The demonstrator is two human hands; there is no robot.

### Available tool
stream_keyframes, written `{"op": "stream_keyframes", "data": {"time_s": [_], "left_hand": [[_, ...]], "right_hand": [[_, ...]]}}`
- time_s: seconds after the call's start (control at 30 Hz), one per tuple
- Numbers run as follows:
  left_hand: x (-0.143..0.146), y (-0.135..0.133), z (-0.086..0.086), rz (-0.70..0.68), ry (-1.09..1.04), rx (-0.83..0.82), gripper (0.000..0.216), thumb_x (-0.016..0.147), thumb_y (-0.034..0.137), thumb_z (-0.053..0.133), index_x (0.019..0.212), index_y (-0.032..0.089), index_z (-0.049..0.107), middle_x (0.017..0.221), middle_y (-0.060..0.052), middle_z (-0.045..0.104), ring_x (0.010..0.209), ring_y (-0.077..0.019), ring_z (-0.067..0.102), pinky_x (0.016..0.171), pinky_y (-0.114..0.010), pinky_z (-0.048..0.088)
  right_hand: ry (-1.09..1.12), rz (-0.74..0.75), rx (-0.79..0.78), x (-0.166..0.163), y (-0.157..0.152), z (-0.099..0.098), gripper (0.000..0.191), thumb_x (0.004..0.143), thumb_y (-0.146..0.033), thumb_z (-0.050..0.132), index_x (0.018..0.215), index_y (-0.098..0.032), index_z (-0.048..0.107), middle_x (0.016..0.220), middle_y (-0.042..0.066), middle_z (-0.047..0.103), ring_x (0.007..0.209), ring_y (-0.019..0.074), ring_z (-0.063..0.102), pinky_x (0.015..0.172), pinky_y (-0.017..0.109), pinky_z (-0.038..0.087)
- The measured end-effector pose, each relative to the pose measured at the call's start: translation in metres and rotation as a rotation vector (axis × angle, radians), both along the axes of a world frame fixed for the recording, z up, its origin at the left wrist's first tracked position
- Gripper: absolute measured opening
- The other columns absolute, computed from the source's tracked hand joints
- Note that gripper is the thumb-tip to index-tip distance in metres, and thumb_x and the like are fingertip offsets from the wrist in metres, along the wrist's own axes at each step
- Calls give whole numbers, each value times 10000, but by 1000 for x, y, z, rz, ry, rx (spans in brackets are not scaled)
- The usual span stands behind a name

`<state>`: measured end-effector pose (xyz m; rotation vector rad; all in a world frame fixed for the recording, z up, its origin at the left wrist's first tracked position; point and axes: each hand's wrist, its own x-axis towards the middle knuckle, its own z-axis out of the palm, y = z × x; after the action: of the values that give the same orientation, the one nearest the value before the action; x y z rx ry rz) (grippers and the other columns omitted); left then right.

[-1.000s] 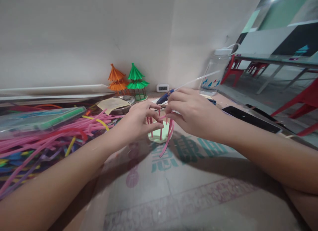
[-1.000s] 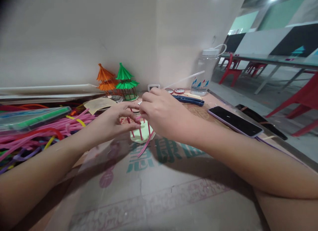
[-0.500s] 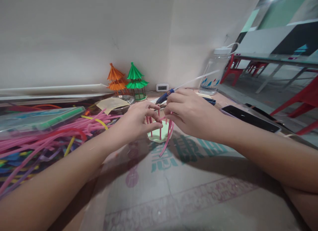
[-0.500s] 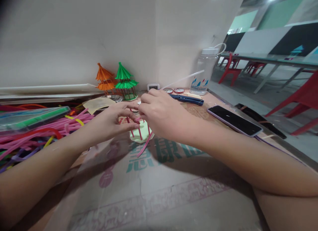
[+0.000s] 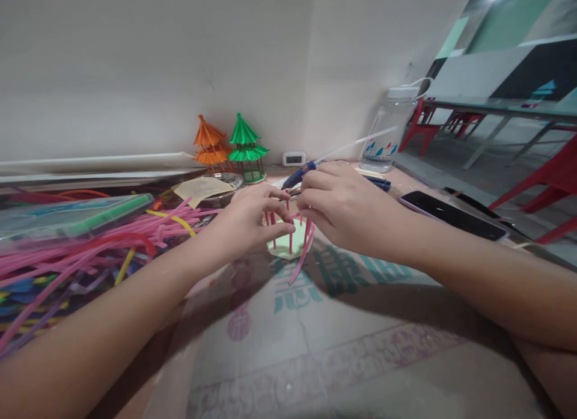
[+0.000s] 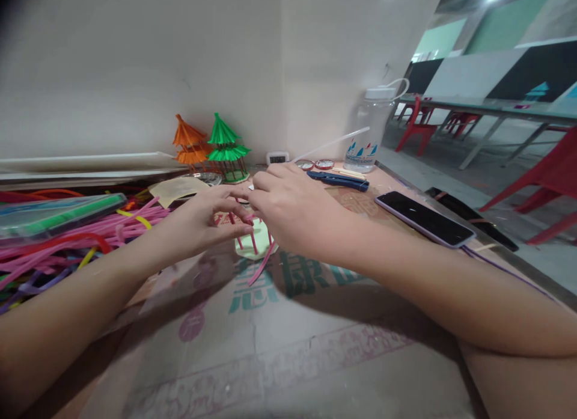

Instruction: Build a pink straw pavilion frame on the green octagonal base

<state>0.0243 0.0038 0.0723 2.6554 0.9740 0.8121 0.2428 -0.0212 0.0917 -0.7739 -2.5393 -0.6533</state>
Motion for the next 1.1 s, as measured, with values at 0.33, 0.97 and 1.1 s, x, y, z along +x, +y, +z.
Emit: {"op": "stream_keyframes", "data": {"time_s": [0.33, 0.97, 1.1], "left_hand": [[-2, 0, -1, 13, 7, -10, 121, 899, 304, 733, 810, 229, 763, 1272, -73, 727, 1212, -274, 653, 1063, -471, 488], [-1, -25, 18, 116, 19, 373, 261, 997, 366, 583, 997, 220, 800, 1270, -110, 726, 1268, -324, 624, 1099, -531, 443], [7, -24, 13, 142, 68, 415, 257, 992, 370, 595, 981, 218, 802, 1255, -116, 734, 1260, -342, 625, 1082, -558, 437]], "right_hand": [[463, -28, -234, 17, 1, 5, 203, 993, -360, 612, 954, -180, 698, 855, 59, 709, 780, 198, 606, 723, 325, 431], [737, -79, -905, 14, 5, -72, 377, 965, -410, 591, 1125, -147, 809, 959, 82, 803, 779, 191, 666, 706, 303, 486], [759, -27, -916, 11, 9, -76, 321, 972, -376, 600, 992, -145, 821, 828, 46, 766, 735, 167, 637, 683, 277, 460]]}}
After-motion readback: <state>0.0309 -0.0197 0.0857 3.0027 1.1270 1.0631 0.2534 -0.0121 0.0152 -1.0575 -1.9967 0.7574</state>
